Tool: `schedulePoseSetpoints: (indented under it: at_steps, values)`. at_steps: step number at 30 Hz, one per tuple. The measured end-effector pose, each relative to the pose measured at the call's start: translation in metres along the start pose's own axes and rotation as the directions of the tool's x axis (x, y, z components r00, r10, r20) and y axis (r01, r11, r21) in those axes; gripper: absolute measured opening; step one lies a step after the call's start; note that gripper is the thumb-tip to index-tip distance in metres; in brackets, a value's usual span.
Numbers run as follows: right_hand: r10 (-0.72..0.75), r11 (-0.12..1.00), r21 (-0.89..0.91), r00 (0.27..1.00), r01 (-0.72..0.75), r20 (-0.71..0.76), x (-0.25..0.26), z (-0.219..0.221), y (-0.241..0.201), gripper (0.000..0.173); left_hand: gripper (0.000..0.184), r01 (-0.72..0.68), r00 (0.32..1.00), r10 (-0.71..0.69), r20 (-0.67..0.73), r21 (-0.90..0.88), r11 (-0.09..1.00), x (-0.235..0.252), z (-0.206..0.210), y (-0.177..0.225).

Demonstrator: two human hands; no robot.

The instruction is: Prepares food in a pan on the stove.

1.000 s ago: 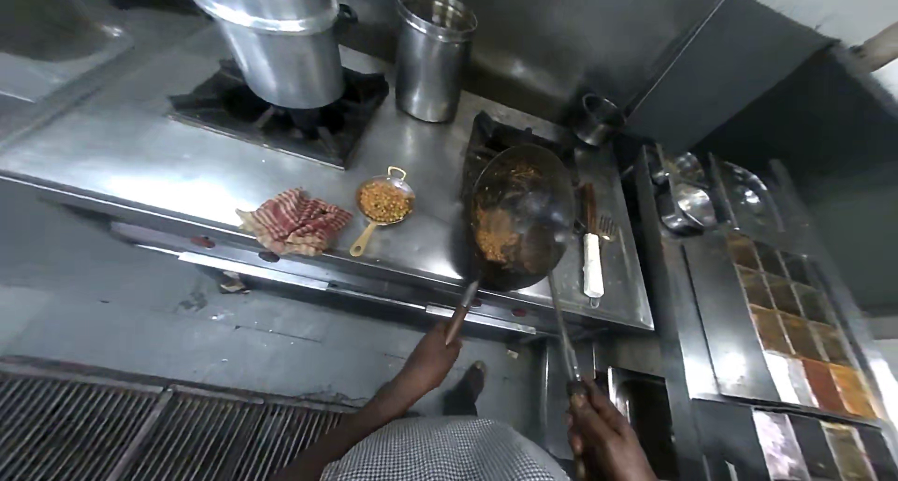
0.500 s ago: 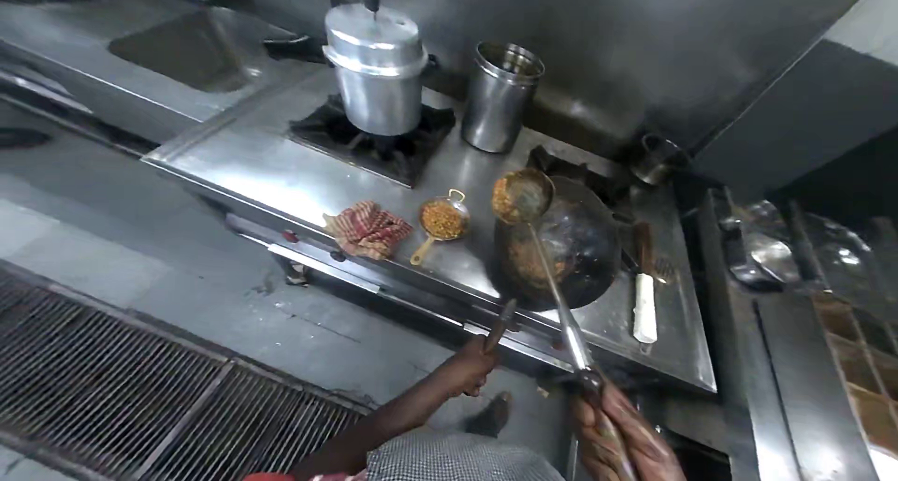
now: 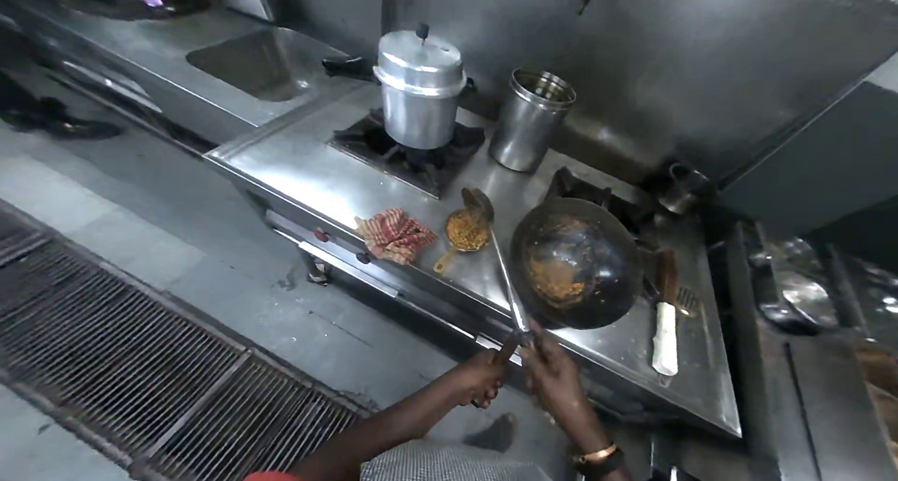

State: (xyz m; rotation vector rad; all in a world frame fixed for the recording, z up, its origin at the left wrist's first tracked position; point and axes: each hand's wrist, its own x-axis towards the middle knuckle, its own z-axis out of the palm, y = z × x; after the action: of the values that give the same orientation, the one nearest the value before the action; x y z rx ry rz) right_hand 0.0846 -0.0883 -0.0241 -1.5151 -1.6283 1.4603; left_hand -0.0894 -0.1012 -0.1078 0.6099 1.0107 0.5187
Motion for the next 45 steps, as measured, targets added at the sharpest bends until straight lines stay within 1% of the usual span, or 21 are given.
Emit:
schedulePoseSetpoints:
  at_steps: [2, 4, 6, 8, 11, 14, 17, 19, 22, 24, 26, 28, 29, 30, 33, 35, 37, 39, 41, 43, 45]
  values:
    - [-0.031, 0.996, 0.077, 0.998, 0.036, -0.060, -0.021, -0.003, -0.002, 0.058, 0.028, -0.004, 1.000, 0.004, 0.010, -0.015, 1.000, 0.001, -0.001, 0.002]
    - [-0.077, 0.996, 0.023, 0.979, 0.083, -0.188, -0.056, -0.009, 0.004, 0.060, 0.031, 0.000, 1.000, 0.001, 0.027, -0.041, 0.999, -0.001, -0.002, 0.004]
    - [-0.162, 0.980, -0.162, 0.940, 0.117, -0.302, -0.081, -0.020, 0.033, 0.063, 0.031, 0.027, 0.999, -0.024, 0.044, -0.068, 0.997, -0.003, -0.003, 0.008]
    - [-0.247, 0.918, -0.384, 0.902, 0.100, -0.354, -0.092, -0.032, 0.074, 0.064, 0.027, 0.034, 0.998, -0.028, 0.062, -0.096, 0.995, -0.005, -0.004, 0.011]
    - [-0.222, 0.844, -0.536, 0.894, -0.023, -0.389, -0.100, -0.035, 0.119, 0.058, 0.020, 0.058, 0.994, -0.047, 0.100, -0.103, 0.993, -0.008, -0.004, 0.014]
    - [-0.119, 0.832, -0.535, 0.896, -0.145, -0.428, -0.086, -0.045, 0.103, 0.053, 0.024, 0.048, 0.997, -0.044, 0.071, -0.048, 0.998, -0.004, -0.004, 0.012]
    - [-0.145, 0.692, -0.683, 0.880, -0.236, -0.451, -0.056, -0.067, 0.070, 0.052, 0.031, 0.031, 1.000, -0.031, -0.005, 0.084, 0.996, -0.008, -0.004, 0.012]
    - [-0.131, 0.602, -0.742, 0.881, -0.294, -0.455, -0.045, -0.084, 0.067, 0.054, 0.032, 0.027, 0.999, -0.024, -0.033, 0.114, 0.993, -0.010, -0.001, 0.010]
    - [-0.055, 0.533, -0.774, 0.898, -0.344, -0.437, -0.083, -0.093, 0.071, 0.053, 0.030, 0.017, 1.000, -0.016, -0.018, 0.056, 0.998, -0.009, 0.000, 0.011]
    - [0.074, 0.565, -0.738, 0.914, -0.369, -0.400, -0.130, -0.088, 0.060, 0.052, 0.028, 0.017, 1.000, -0.017, 0.023, 0.009, 1.000, -0.006, -0.002, 0.012]
    - [0.150, 0.743, -0.578, 0.925, -0.338, -0.349, -0.160, -0.090, 0.050, 0.053, 0.025, 0.021, 0.999, -0.020, 0.045, -0.018, 1.000, -0.005, -0.002, 0.009]
    - [0.153, 0.899, -0.340, 0.926, -0.275, -0.344, -0.151, -0.094, 0.042, 0.053, 0.023, 0.025, 0.999, -0.025, 0.046, -0.010, 1.000, -0.004, -0.003, 0.007]
    - [0.119, 0.904, -0.349, 0.929, -0.247, -0.351, -0.133, -0.095, 0.040, 0.052, 0.024, 0.028, 0.999, -0.028, 0.041, 0.002, 1.000, -0.004, -0.004, 0.007]
    - [0.061, 0.865, -0.447, 0.931, -0.230, -0.360, -0.111, -0.095, 0.039, 0.052, 0.024, 0.030, 0.999, -0.030, 0.035, 0.017, 0.999, -0.003, -0.005, 0.007]
    - [-0.069, 0.693, -0.685, 0.924, -0.226, -0.375, -0.058, -0.093, 0.047, 0.052, 0.024, 0.026, 1.000, -0.025, -0.016, 0.052, 0.998, -0.002, -0.003, 0.003]
    - [-0.048, 0.618, -0.744, 0.933, -0.253, -0.357, -0.066, -0.093, 0.055, 0.052, 0.026, 0.015, 0.999, -0.012, -0.038, 0.076, 0.997, -0.002, -0.002, 0.001]
    - [0.018, 0.610, -0.747, 0.946, -0.266, -0.323, -0.107, -0.092, 0.058, 0.052, 0.029, -0.005, 0.999, 0.008, -0.037, 0.102, 0.995, -0.004, -0.002, 0.004]
    - [0.073, 0.743, -0.623, 0.954, -0.247, -0.292, -0.149, -0.099, 0.055, 0.052, 0.030, -0.014, 0.999, 0.018, -0.037, 0.119, 0.993, -0.008, 0.000, 0.005]
    - [0.175, 0.894, -0.342, 0.929, -0.289, -0.327, -0.165, -0.105, 0.046, 0.053, 0.030, 0.008, 0.998, 0.000, -0.060, 0.135, 0.991, -0.010, 0.005, 0.004]
    - [0.269, 0.932, -0.133, 0.892, -0.336, -0.363, -0.154, -0.103, 0.037, 0.055, 0.033, 0.025, 0.996, -0.011, -0.085, 0.171, 0.985, -0.008, 0.008, 0.002]
    - [0.318, 0.934, -0.036, 0.875, -0.354, -0.365, -0.140, -0.098, 0.034, 0.057, 0.041, 0.033, 0.993, -0.006, -0.115, 0.235, 0.971, -0.006, 0.013, -0.001]
